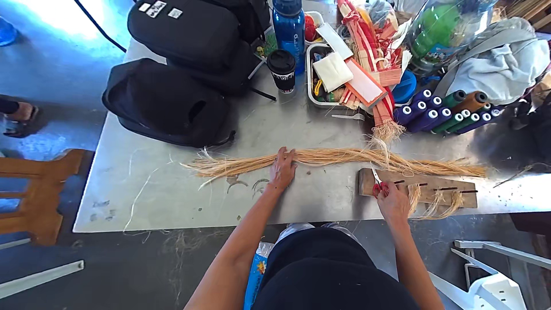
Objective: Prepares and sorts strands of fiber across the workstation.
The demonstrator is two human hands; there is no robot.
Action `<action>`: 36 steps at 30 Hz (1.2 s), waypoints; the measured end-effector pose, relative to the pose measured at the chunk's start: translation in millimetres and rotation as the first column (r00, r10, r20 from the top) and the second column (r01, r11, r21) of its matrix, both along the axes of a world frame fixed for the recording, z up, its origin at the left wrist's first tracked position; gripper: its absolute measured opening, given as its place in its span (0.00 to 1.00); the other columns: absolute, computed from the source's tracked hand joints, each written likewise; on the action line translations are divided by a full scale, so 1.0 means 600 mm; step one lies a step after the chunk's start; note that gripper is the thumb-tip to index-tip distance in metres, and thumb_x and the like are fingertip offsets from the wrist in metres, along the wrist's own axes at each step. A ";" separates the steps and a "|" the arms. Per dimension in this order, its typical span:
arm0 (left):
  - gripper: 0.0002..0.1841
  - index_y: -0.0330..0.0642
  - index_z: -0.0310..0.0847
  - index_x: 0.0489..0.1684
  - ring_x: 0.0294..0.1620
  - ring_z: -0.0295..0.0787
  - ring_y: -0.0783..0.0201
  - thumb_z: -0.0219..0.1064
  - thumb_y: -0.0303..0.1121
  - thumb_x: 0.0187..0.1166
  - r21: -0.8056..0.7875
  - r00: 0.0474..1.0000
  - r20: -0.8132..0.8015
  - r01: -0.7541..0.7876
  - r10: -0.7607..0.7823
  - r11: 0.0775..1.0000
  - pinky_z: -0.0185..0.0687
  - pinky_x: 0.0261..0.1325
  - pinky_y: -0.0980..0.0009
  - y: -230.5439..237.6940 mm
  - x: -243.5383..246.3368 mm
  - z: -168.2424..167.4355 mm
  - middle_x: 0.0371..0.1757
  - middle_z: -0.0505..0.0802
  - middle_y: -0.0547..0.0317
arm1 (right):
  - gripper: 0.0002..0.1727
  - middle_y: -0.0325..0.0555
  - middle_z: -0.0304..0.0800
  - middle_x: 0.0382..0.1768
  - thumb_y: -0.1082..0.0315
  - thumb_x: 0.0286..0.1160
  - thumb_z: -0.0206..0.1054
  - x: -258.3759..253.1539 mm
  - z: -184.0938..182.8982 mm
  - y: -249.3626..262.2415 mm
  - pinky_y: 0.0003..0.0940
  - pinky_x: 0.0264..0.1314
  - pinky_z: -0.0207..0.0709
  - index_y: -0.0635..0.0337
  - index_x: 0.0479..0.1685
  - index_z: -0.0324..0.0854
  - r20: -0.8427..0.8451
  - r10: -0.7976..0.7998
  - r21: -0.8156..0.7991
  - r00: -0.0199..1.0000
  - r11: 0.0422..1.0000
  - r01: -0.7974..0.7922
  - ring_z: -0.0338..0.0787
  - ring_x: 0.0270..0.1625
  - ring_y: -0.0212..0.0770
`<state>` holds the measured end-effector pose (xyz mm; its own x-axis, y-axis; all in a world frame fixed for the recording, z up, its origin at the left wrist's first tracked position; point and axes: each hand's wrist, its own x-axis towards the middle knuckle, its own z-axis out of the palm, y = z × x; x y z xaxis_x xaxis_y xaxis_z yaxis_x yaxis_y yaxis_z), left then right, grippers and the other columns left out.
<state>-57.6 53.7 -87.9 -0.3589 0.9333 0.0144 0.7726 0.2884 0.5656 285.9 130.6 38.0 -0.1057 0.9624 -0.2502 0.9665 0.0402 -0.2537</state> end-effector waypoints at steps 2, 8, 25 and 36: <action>0.24 0.35 0.80 0.75 0.64 0.85 0.27 0.71 0.29 0.78 0.001 1.000 0.022 -0.016 0.016 1.000 0.83 0.60 0.34 0.008 -0.005 -0.006 0.81 0.72 0.26 | 0.17 0.65 0.91 0.53 0.65 0.81 0.64 0.018 0.038 0.014 0.63 0.59 0.80 0.65 0.61 0.87 -0.094 -0.003 0.042 0.996 0.999 0.007 0.91 0.55 0.63; 0.21 0.36 0.85 0.68 0.64 0.85 0.30 0.74 0.28 0.76 0.081 0.994 0.065 -0.090 0.085 0.993 0.83 0.60 0.36 0.012 -0.005 -0.012 0.79 0.74 0.27 | 0.20 0.64 0.90 0.57 0.64 0.77 0.74 0.051 0.103 0.150 0.67 0.72 0.70 0.63 0.65 0.86 0.046 -0.032 -0.155 0.998 0.987 0.039 0.86 0.65 0.65; 0.16 0.41 0.88 0.59 0.62 0.85 0.33 0.77 0.30 0.74 -0.018 0.959 0.125 -0.256 0.256 0.967 0.82 0.58 0.34 0.028 -0.005 -0.012 0.76 0.77 0.33 | 0.14 0.73 0.90 0.52 0.66 0.75 0.73 0.205 -0.005 0.389 0.74 0.63 0.75 0.72 0.48 0.89 0.095 -0.055 -0.299 0.994 0.951 0.081 0.88 0.58 0.72; 0.15 0.40 0.88 0.56 0.64 0.83 0.32 0.78 0.26 0.71 0.003 0.934 0.131 -0.334 0.331 0.942 0.79 0.58 0.32 0.030 0.003 -0.011 0.74 0.78 0.34 | 0.19 0.68 0.89 0.55 0.73 0.67 0.77 0.286 -0.094 0.419 0.64 0.60 0.79 0.71 0.57 0.84 0.290 -0.007 -0.454 0.957 0.879 0.144 0.89 0.57 0.63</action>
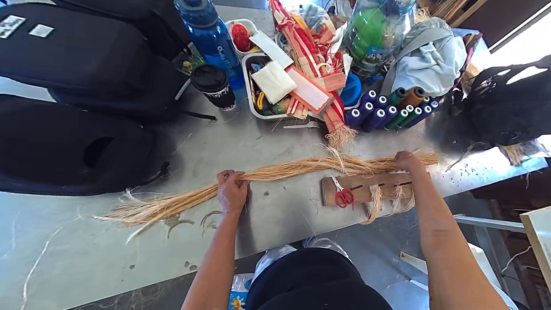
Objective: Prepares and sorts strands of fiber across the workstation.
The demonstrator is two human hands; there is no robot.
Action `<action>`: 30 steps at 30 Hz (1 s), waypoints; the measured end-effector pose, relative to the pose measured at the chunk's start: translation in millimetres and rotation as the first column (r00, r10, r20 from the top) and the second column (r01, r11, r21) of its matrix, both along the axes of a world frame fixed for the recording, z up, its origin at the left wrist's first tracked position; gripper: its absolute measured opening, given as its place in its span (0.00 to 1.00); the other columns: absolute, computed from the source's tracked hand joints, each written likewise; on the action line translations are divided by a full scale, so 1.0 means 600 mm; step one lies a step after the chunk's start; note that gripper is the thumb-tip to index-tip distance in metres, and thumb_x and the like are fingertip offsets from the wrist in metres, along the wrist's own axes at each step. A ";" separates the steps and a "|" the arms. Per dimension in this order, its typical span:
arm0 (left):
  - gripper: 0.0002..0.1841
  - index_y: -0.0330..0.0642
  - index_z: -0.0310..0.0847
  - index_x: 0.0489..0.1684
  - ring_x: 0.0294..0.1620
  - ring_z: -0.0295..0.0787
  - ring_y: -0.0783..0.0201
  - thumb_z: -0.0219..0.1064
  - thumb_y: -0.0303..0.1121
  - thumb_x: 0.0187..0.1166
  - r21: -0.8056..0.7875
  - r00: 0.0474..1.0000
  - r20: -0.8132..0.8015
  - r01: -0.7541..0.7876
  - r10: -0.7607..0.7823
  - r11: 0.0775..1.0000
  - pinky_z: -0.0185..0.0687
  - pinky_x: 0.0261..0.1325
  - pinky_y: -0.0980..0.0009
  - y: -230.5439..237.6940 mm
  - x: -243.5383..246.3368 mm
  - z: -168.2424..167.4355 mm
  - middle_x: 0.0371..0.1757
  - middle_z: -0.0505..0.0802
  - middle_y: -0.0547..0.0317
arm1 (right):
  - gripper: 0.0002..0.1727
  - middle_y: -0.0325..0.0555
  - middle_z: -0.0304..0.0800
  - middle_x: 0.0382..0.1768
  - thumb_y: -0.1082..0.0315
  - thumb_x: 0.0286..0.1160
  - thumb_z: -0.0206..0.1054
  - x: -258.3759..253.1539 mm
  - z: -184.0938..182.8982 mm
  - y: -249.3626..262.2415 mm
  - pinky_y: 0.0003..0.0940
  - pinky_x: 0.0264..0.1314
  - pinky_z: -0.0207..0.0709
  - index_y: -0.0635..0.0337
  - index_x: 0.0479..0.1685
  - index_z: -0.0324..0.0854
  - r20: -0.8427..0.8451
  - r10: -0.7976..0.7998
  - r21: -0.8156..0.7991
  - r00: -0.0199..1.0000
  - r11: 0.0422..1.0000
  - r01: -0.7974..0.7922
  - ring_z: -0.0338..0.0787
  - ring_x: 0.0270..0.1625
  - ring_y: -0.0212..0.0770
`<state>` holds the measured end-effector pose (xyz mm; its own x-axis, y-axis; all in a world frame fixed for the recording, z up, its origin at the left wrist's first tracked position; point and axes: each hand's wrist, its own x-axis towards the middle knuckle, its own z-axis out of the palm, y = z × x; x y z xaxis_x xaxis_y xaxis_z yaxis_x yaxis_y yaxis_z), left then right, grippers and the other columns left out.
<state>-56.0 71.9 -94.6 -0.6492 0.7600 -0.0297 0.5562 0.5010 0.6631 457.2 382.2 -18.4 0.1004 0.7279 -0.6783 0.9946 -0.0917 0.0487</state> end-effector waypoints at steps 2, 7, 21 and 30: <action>0.15 0.41 0.89 0.55 0.64 0.83 0.33 0.78 0.26 0.71 -0.002 1.000 -0.004 -0.017 0.017 1.000 0.78 0.59 0.33 0.001 0.001 0.002 0.74 0.78 0.34 | 0.26 0.69 0.86 0.61 0.67 0.59 0.83 -0.026 -0.011 -0.009 0.72 0.66 0.75 0.69 0.58 0.85 0.066 0.148 -0.013 0.987 0.989 -0.147 0.84 0.67 0.68; 0.13 0.40 0.89 0.54 0.65 0.83 0.36 0.77 0.26 0.72 0.015 0.997 0.008 -0.078 0.077 0.997 0.78 0.63 0.36 0.006 0.009 0.007 0.73 0.79 0.34 | 0.29 0.70 0.81 0.69 0.62 0.62 0.80 -0.062 -0.007 -0.029 0.75 0.63 0.74 0.67 0.64 0.84 0.177 0.273 0.086 0.946 0.953 -0.291 0.82 0.69 0.71; 0.14 0.38 0.89 0.54 0.62 0.83 0.37 0.78 0.26 0.71 0.028 0.991 0.036 -0.126 0.125 0.992 0.78 0.63 0.39 0.006 0.012 0.011 0.71 0.80 0.33 | 0.39 0.82 0.67 0.77 0.85 0.66 0.67 -0.032 0.047 0.078 0.78 0.68 0.71 0.69 0.84 0.65 -0.091 0.039 0.419 0.995 0.908 0.002 0.74 0.75 0.81; 0.14 0.38 0.89 0.53 0.59 0.84 0.39 0.78 0.25 0.71 -0.003 0.990 0.027 -0.141 0.141 0.990 0.79 0.61 0.41 0.008 0.013 0.012 0.71 0.79 0.33 | 0.08 0.61 0.94 0.45 0.68 0.73 0.76 -0.107 0.092 -0.039 0.65 0.56 0.83 0.63 0.45 0.91 -0.264 0.314 0.054 0.912 0.949 -0.311 0.93 0.49 0.63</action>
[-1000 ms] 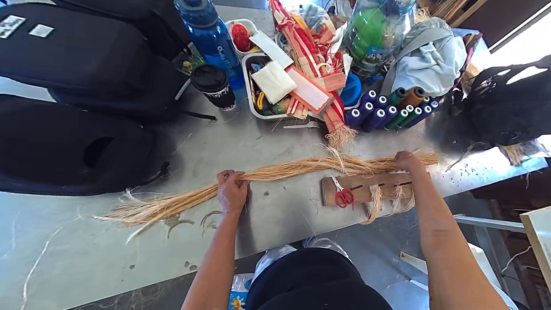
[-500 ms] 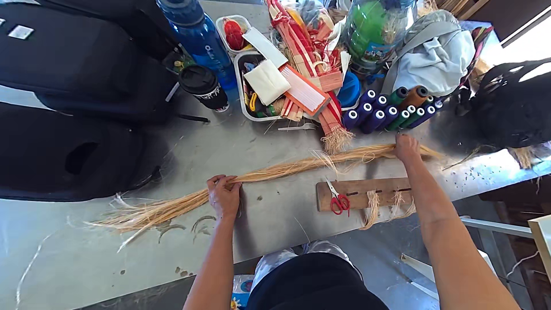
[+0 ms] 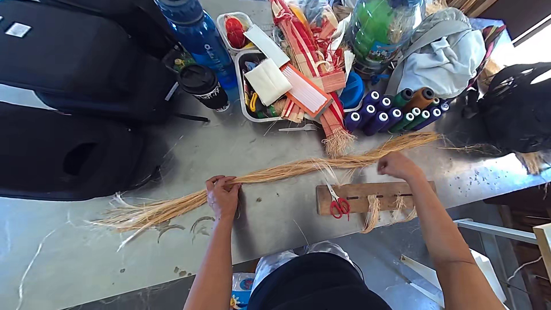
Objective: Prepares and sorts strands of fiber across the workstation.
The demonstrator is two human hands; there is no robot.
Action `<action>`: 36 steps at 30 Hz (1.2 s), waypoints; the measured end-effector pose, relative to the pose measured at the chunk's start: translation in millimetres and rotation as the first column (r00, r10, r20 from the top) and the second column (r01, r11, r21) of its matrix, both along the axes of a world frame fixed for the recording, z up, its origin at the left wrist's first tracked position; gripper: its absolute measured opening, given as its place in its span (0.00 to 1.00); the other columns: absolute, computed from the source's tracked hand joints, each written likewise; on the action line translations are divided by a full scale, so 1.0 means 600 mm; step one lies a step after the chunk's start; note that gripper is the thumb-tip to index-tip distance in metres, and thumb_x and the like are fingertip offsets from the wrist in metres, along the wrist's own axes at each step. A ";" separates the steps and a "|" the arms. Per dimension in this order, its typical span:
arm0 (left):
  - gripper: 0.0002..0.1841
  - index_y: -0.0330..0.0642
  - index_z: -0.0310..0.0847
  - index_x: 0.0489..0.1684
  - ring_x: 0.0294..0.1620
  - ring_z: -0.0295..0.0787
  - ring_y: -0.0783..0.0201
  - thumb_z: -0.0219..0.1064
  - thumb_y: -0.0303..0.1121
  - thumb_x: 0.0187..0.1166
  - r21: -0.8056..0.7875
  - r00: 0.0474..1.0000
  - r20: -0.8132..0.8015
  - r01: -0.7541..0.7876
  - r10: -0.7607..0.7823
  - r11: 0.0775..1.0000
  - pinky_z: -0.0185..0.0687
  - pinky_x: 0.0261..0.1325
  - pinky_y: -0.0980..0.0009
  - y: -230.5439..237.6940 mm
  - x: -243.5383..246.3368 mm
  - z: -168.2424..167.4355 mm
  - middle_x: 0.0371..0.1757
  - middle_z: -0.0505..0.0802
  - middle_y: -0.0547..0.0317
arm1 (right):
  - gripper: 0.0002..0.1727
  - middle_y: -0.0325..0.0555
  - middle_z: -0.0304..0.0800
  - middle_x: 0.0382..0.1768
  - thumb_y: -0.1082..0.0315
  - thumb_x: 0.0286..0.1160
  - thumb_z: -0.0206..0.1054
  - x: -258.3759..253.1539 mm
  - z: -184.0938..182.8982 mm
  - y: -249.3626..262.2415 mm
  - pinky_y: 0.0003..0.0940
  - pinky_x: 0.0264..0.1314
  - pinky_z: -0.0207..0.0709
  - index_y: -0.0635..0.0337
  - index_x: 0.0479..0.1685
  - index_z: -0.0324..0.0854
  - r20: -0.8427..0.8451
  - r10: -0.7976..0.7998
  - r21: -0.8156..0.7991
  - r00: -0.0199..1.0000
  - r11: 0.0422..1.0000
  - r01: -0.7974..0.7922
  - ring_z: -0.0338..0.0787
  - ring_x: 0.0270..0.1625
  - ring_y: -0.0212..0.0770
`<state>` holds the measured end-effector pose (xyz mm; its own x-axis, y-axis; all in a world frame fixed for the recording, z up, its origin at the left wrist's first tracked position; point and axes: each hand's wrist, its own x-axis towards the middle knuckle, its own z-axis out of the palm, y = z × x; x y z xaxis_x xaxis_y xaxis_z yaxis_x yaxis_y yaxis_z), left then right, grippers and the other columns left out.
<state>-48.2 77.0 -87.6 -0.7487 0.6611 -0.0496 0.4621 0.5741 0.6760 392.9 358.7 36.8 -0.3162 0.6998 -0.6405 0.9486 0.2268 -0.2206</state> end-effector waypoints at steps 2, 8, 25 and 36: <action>0.14 0.39 0.89 0.54 0.58 0.84 0.40 0.78 0.26 0.71 -0.013 1.000 0.005 -0.007 0.007 1.000 0.79 0.60 0.41 0.000 0.000 0.002 0.71 0.79 0.34 | 0.16 0.56 0.93 0.41 0.78 0.73 0.69 -0.034 -0.022 -0.022 0.57 0.54 0.84 0.58 0.57 0.91 -0.192 0.165 -0.139 0.967 0.971 -0.193 0.92 0.42 0.54; 0.14 0.40 0.89 0.54 0.60 0.84 0.40 0.79 0.27 0.71 -0.023 1.000 0.004 -0.016 0.016 1.000 0.79 0.60 0.40 0.000 -0.003 -0.005 0.72 0.78 0.36 | 0.27 0.58 0.92 0.56 0.79 0.65 0.71 -0.113 -0.086 -0.049 0.64 0.69 0.76 0.49 0.67 0.88 -0.168 0.475 -0.097 0.864 0.864 -0.494 0.88 0.63 0.62; 0.13 0.38 0.88 0.54 0.59 0.83 0.38 0.76 0.26 0.73 -0.014 1.000 -0.002 0.003 -0.003 1.000 0.79 0.59 0.40 0.001 0.000 0.000 0.72 0.78 0.33 | 0.14 0.37 0.89 0.19 0.79 0.80 0.58 0.145 0.084 0.059 0.20 0.22 0.73 0.64 0.28 0.86 -0.541 -0.263 -0.228 0.799 0.960 0.163 0.77 0.15 0.23; 0.13 0.38 0.89 0.54 0.62 0.82 0.37 0.77 0.25 0.71 0.008 1.000 -0.015 -0.008 0.008 1.000 0.76 0.62 0.38 0.000 0.000 -0.006 0.71 0.79 0.33 | 0.13 0.52 0.92 0.34 0.74 0.83 0.62 0.149 0.062 0.102 0.40 0.45 0.80 0.73 0.31 0.84 -0.391 -0.225 -0.062 0.893 0.974 0.219 0.84 0.34 0.37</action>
<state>-48.4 76.7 -91.1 -0.7543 0.6557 -0.0334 0.4677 0.5724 0.6735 482.2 420.2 74.0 -0.3816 0.7723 -0.5080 0.8094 0.0138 -0.5870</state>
